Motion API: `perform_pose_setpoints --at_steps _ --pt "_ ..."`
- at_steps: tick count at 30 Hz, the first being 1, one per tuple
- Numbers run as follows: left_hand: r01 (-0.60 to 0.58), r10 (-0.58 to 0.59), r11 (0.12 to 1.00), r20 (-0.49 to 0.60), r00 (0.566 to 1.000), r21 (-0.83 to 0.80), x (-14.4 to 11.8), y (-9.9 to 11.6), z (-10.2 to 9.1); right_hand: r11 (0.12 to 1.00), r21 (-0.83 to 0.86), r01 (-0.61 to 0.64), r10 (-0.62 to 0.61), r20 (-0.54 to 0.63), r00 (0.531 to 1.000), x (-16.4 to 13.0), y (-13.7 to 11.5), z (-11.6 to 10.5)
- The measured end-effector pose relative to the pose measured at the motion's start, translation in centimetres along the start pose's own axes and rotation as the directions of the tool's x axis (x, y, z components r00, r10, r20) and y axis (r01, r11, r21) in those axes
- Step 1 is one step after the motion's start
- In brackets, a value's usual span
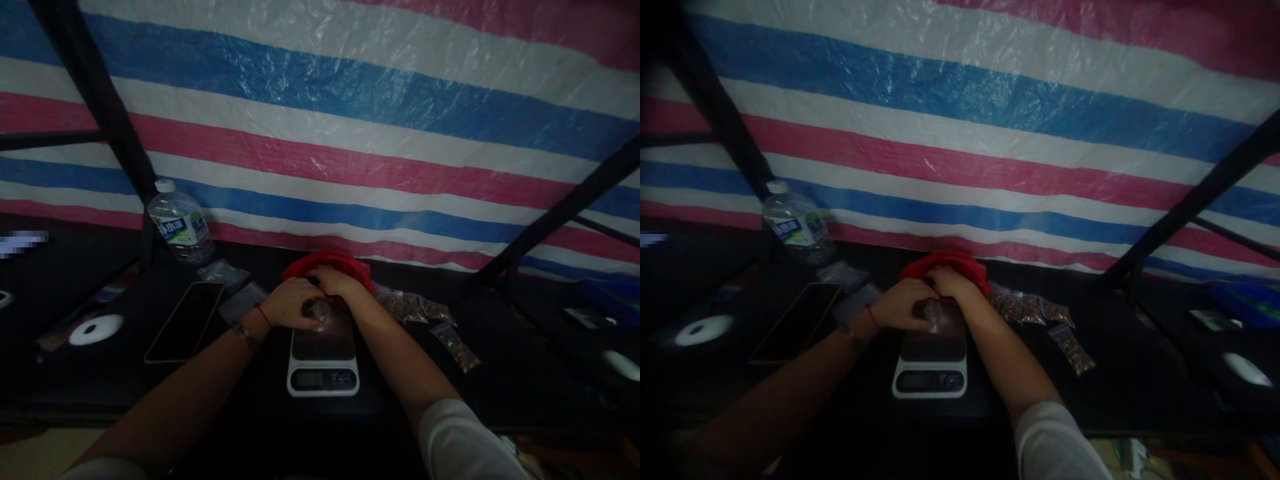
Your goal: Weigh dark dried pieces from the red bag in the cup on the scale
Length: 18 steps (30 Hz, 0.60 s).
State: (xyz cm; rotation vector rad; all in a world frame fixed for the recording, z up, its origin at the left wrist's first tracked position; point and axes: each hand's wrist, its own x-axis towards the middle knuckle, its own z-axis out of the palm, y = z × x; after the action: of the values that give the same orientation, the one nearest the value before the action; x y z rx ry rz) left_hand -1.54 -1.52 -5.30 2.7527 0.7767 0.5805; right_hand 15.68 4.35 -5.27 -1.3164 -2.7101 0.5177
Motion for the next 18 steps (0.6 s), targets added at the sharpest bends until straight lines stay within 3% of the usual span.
perform_pose_setpoints --at_steps 4,10,14,18 --pt "0.034 -0.034 0.999 -0.013 0.999 0.027 0.2 0.6 0.0 0.999 0.05 -0.02 0.018 0.042 0.999 -1.1 0.3 -0.7" --pt "0.259 -0.255 0.962 -0.054 0.965 0.089 0.1 -0.5 -1.6 0.995 0.041 -0.089 0.087 0.04 0.995 -3.1 1.4 -1.2" --pt "0.299 -0.301 0.947 -0.001 0.954 0.113 1.4 -1.4 -2.3 0.992 -0.032 -0.126 0.127 0.034 0.991 -3.0 1.0 -1.1" --pt "0.323 -0.323 0.941 -0.018 0.946 0.1 3.0 -2.6 -2.2 0.991 -0.074 -0.114 0.114 -0.007 0.994 -2.4 0.2 -0.8"
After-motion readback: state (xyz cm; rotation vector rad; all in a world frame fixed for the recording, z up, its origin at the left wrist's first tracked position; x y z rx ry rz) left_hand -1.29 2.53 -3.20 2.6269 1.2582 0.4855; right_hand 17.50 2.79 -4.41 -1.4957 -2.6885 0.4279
